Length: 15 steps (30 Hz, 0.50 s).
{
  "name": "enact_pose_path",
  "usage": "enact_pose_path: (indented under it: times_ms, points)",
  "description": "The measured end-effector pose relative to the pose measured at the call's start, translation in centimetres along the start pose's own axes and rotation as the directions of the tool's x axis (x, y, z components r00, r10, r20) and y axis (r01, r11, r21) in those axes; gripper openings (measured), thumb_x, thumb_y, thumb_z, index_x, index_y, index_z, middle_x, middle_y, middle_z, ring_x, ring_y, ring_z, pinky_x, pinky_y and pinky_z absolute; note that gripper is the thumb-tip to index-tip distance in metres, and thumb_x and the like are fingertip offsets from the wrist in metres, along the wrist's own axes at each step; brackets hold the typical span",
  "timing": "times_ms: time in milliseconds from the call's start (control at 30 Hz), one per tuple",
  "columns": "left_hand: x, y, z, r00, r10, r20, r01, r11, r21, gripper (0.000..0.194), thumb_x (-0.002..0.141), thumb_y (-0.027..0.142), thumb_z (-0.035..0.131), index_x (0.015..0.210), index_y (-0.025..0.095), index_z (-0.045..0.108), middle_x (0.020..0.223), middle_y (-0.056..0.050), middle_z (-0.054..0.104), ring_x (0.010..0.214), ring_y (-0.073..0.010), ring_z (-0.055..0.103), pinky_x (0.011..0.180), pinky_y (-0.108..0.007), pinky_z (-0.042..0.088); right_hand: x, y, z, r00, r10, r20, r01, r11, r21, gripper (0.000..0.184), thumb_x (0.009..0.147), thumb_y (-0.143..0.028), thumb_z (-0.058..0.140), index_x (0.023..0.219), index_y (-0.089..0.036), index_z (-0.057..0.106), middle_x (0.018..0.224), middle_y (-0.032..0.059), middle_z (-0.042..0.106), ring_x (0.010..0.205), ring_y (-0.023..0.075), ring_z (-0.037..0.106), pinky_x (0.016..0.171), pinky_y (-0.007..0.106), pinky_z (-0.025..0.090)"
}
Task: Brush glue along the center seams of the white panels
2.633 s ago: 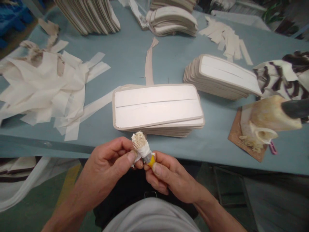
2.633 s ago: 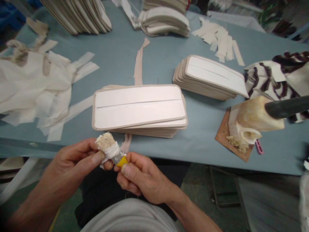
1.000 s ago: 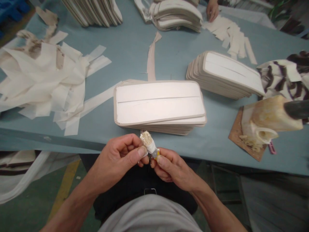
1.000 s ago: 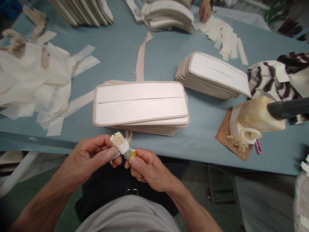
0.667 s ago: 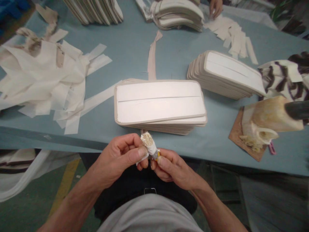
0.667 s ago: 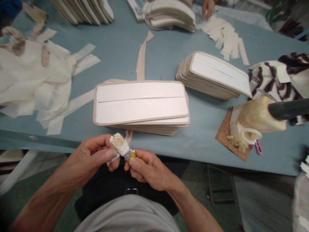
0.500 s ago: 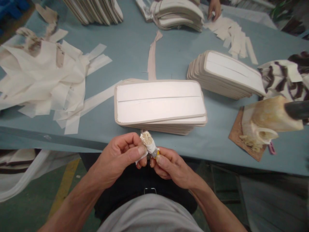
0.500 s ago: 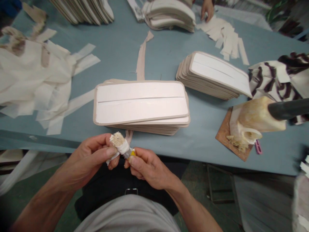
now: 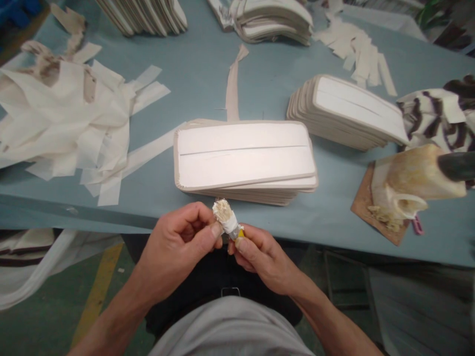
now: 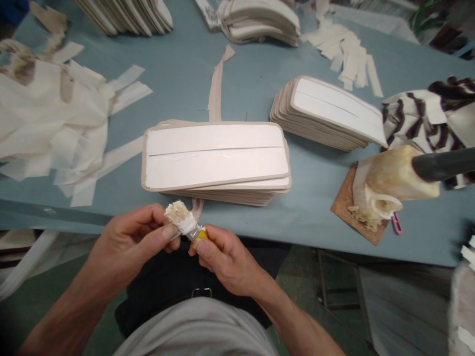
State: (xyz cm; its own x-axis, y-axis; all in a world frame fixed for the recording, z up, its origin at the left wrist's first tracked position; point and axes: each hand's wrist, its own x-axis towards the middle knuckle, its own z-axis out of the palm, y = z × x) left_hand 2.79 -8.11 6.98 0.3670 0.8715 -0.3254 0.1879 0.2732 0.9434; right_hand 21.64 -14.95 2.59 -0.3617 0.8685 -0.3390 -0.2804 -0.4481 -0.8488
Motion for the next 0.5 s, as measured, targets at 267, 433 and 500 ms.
enact_pose_path:
  times_ms: [267,433,500]
  points:
    - [-0.4,-0.6,0.4,0.991,0.075,-0.114,-0.052,0.981,0.189,0.025,0.086,0.039,0.064,0.067,0.022,0.063,0.06,0.001,0.063,0.055,-0.0129,0.056,0.055,-0.024,0.043,-0.2,0.8,-0.1,0.998,-0.017,-0.056,0.012,0.996,-0.083,0.057,0.104,-0.074,0.062,0.092,-0.019,0.06,0.068,-0.0075,0.04,0.056,0.0084,0.029,0.05,0.024,0.023]
    - [-0.2,-1.1,0.8,0.988,0.085,-0.132,-0.058,0.978,0.201,0.027,0.089,0.04,0.061,0.069,0.022,0.064,0.063,0.001,0.064,0.058,-0.0144,0.058,0.058,-0.026,0.044,-0.1,1.5,-0.2,0.993,-0.054,-0.106,0.032,0.98,-0.196,0.059,0.106,-0.076,0.057,0.093,-0.019,0.062,0.07,-0.0061,0.043,0.06,0.0104,0.033,0.053,0.025,0.026]
    - [-0.1,-1.2,0.9,0.988,0.087,-0.128,-0.063,0.981,0.184,0.026,0.09,0.04,0.06,0.071,0.022,0.064,0.064,0.001,0.065,0.059,-0.0144,0.059,0.059,-0.025,0.045,-0.2,1.3,-0.1,0.989,-0.075,-0.13,0.041,0.968,-0.247,0.056,0.108,-0.073,0.055,0.091,-0.02,0.06,0.071,-0.0056,0.043,0.062,0.0112,0.034,0.055,0.026,0.028]
